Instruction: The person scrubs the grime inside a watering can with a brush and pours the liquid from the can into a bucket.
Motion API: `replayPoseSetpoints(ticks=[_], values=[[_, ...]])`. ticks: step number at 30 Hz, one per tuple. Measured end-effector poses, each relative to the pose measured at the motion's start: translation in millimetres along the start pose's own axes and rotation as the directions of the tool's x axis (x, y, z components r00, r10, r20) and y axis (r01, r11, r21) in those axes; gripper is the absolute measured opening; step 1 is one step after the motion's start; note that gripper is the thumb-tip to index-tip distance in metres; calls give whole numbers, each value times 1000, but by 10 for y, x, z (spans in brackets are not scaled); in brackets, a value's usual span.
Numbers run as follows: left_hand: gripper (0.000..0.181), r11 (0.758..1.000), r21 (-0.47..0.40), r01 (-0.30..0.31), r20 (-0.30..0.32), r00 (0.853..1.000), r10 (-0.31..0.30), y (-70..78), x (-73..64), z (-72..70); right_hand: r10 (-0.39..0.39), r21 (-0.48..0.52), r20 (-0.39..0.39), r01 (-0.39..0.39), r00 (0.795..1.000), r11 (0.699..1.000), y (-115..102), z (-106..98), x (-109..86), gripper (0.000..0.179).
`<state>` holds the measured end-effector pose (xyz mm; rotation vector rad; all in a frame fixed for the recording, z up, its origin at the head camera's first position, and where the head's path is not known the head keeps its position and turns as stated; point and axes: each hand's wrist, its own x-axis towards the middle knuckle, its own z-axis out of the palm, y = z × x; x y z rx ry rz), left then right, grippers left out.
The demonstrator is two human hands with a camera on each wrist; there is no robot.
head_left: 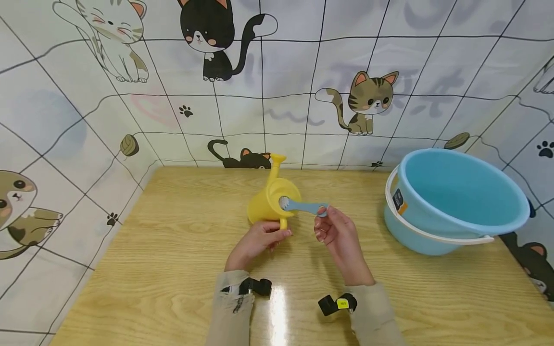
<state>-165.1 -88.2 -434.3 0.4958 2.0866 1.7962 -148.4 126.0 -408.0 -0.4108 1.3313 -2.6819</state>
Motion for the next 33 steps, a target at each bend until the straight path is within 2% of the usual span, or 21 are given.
replayPoseSetpoints(ticks=[7, 14, 17, 22, 25, 27, 30, 33], values=[[32, 1000, -2, 20, 1, 1000, -20, 83, -54, 20, 111, 12, -99, -111, 989, 994, 74, -2, 13, 20], [33, 1000, -1, -3, 1, 1000, 3, 62, -40, 16, 153, -18, -173, -159, 973, 987, 113, -32, 23, 20], [36, 1000, -4, 6, -1, 1000, -6, -4, -4, 12, 157, -53, -201, -171, 967, 984, 110, -40, 28, 19], [43, 999, 6, 48, -14, 999, -48, -165, 53, 5, 137, -176, -267, -188, 954, 966, 98, -29, 28, 21], [44, 999, 11, 49, -29, 998, -49, -198, 53, 2, 103, -251, -281, -177, 954, 952, 117, -29, 26, 25], [45, 999, 13, 47, -38, 998, -46, -207, 50, -2, 66, -305, -276, -153, 959, 940, 162, -56, 31, 29], [47, 999, -6, 52, -38, 998, -52, -212, 49, -7, 1, -372, -204, -79, 979, 925, 312, -226, 65, 28], [48, 998, -26, 58, -25, 998, -59, -219, 56, -10, -45, -410, -158, -24, 986, 912, 438, -367, 102, 28]])
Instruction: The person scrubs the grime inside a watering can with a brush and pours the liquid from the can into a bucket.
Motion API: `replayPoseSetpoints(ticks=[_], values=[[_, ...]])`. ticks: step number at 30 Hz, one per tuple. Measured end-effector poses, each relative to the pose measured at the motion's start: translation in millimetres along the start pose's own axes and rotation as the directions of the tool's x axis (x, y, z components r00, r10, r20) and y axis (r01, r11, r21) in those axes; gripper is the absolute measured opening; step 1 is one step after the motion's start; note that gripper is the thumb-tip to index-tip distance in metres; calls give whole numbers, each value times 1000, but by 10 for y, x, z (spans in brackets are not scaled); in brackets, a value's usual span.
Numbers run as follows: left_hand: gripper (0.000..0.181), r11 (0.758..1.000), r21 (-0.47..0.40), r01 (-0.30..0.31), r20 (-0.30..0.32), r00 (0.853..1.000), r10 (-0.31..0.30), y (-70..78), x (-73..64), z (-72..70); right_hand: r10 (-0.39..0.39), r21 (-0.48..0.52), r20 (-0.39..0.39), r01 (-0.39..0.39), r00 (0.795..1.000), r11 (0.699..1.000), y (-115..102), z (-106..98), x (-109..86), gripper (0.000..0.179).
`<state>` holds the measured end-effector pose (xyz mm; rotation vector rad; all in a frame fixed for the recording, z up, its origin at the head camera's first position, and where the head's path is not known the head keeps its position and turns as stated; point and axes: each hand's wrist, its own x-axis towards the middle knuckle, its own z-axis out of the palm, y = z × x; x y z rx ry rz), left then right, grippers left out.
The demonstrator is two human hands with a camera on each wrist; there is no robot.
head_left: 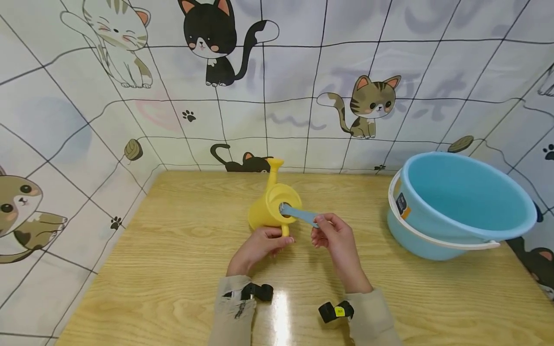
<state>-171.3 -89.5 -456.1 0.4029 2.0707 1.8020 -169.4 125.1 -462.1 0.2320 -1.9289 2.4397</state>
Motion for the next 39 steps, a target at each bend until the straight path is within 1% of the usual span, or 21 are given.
replayPoseSetpoints(ticks=[2, 4, 6, 8, 11, 15, 18, 21, 22, 24, 28, 29, 32, 35, 39], values=[[48, 1000, -4, 2, 10, 1000, -2, -8, 1, 2, -21, -4, 8, 21, 1000, 1000, 24, 6, -4, 27], [46, 1000, -1, -1, 22, 1000, 1, -16, 2, 4, -25, -15, 1, 25, 1000, 1000, -61, 75, -42, 28], [43, 1000, 10, -10, 32, 999, 10, -21, 0, 5, -12, -25, 0, 12, 1000, 1000, -167, 155, -85, 28], [41, 1000, 17, -14, 43, 999, 14, -26, -4, 7, 21, -41, 5, -20, 1000, 999, -272, 234, -124, 29], [39, 999, 33, -25, 52, 998, 23, -18, -12, 9, 93, -65, -5, -93, 996, 994, -399, 328, -158, 33], [38, 998, 57, -41, 56, 998, 38, -3, -20, 8, 154, -49, -8, -154, 988, 987, -446, 343, -159, 33], [36, 996, 66, -56, 54, 997, 52, 2, -22, 3, 172, -27, -8, -172, 985, 985, -437, 310, -152, 32], [33, 996, 53, -72, 59, 996, 69, 1, -21, -6, 182, 3, -13, -182, 983, 983, -435, 284, -146, 32], [33, 996, 45, -75, 61, 996, 72, 37, -37, -4, 180, 9, -16, -180, 983, 984, -439, 280, -147, 33], [33, 996, 37, -79, 57, 995, 77, 37, -43, -10, 175, 26, -23, -175, 984, 984, -462, 284, -151, 33], [37, 998, 33, -59, 31, 998, 57, 33, -53, -6, 135, 40, -54, -133, 989, 990, -502, 284, -170, 33], [39, 998, 35, -52, 21, 998, 51, -5, -42, -9, 124, 42, -60, -121, 990, 992, -505, 285, -172, 32], [41, 999, 33, -38, 2, 999, 38, -13, -40, -4, 76, 29, -78, -74, 994, 997, -492, 275, -172, 30], [41, 999, 36, -34, -5, 999, 35, -8, -38, -1, 36, 7, -77, -36, 996, 999, -458, 255, -160, 27], [41, 998, 35, -46, 3, 999, 46, 2, -30, -1, 22, -9, -81, -23, 996, 1000, -432, 238, -151, 26]])
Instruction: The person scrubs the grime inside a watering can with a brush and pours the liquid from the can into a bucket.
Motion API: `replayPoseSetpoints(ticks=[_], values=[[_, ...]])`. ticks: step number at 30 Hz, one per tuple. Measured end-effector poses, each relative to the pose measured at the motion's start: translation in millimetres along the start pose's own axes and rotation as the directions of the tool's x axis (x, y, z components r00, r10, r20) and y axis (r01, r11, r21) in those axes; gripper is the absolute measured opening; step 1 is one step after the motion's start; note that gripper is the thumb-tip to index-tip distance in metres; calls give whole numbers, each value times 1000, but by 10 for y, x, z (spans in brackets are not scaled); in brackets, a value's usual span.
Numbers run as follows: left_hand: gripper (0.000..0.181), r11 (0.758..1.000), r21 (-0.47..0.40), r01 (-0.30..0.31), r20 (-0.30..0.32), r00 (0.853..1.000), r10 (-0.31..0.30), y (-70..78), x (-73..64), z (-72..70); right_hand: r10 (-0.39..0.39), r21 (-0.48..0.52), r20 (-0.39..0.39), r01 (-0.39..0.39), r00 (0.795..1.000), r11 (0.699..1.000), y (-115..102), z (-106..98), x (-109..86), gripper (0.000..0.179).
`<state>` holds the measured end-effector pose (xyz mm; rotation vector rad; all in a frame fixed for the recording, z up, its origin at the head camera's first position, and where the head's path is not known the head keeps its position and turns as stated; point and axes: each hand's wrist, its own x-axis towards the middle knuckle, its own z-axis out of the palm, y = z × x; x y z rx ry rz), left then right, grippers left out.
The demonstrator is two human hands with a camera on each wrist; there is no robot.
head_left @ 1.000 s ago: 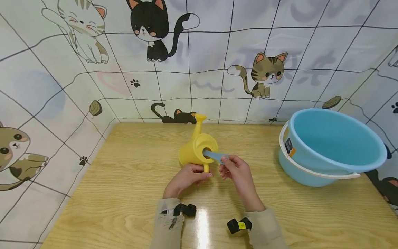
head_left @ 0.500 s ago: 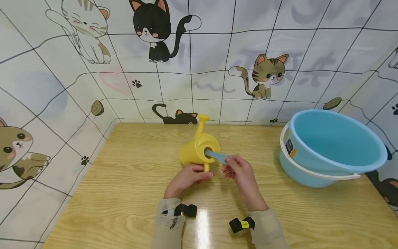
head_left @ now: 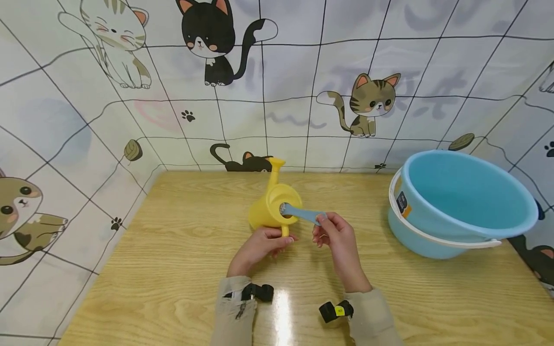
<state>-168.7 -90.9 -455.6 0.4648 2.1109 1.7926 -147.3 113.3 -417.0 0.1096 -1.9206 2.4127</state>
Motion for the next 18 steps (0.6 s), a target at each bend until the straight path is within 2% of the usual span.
replayPoseSetpoints(ticks=[5, 11, 15, 18], values=[[41, 1000, -15, -2, 1, 1000, 2, -5, -1, -4, 9, -30, 69, -7, 998, 1000, -20, 39, -18, 30], [40, 1000, 11, -12, 21, 1000, 11, 6, -6, 7, 22, -123, 137, -5, 990, 992, -71, 104, -53, 27], [38, 999, 28, -16, 32, 999, 15, 7, -9, -3, 16, -193, 159, 15, 987, 981, -176, 156, -96, 22], [39, 1000, -1, -2, 23, 1000, 2, -5, -23, -23, 1, -235, 148, 34, 989, 971, -259, 173, -134, 19]])
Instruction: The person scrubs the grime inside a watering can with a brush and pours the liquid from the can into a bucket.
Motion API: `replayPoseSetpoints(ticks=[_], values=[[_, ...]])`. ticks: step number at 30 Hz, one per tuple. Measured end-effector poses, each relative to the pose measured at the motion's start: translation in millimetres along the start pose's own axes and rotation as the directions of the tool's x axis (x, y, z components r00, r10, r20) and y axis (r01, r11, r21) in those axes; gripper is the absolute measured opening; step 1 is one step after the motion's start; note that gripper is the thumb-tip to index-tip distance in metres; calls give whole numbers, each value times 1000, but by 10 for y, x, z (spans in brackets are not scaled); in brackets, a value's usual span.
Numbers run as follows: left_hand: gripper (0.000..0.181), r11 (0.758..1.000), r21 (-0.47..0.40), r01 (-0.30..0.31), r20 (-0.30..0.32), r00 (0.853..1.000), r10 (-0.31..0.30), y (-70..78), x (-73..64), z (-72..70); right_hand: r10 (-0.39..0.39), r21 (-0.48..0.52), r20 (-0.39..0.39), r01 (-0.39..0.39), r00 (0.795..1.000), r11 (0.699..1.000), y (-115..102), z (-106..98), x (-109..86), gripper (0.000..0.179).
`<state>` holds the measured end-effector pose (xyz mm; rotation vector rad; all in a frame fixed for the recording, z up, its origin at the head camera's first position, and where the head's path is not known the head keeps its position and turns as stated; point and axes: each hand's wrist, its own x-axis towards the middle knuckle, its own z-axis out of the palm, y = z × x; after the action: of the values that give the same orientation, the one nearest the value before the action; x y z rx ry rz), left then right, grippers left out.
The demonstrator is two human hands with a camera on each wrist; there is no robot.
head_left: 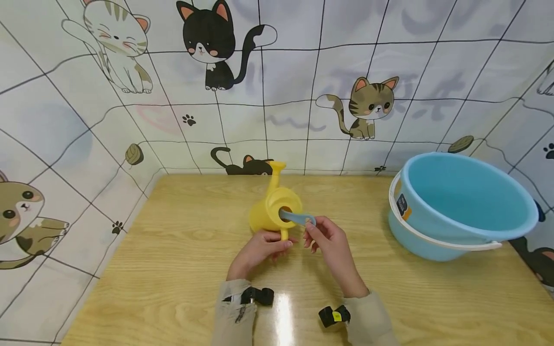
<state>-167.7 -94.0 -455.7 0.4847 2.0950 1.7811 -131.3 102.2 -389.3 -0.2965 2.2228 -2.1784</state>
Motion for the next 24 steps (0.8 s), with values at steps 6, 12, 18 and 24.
replayPoseSetpoints(ticks=[6, 12, 18, 24], values=[[45, 996, -82, 36, -29, 999, -38, -15, -31, -16, -26, -32, -19, 25, 999, 999, -52, -54, -30, 17], [42, 999, -45, 10, -16, 1000, -11, 1, -17, -18, -51, -4, -19, 51, 999, 999, 14, -91, -3, 20], [35, 1000, 22, -6, -6, 1000, 6, 12, -10, 4, -29, 12, -18, 30, 999, 999, 208, -108, 58, 26], [37, 999, 37, 3, -21, 1000, -2, 15, -18, 30, -8, -88, 75, 15, 997, 996, 258, -37, 64, 28]])
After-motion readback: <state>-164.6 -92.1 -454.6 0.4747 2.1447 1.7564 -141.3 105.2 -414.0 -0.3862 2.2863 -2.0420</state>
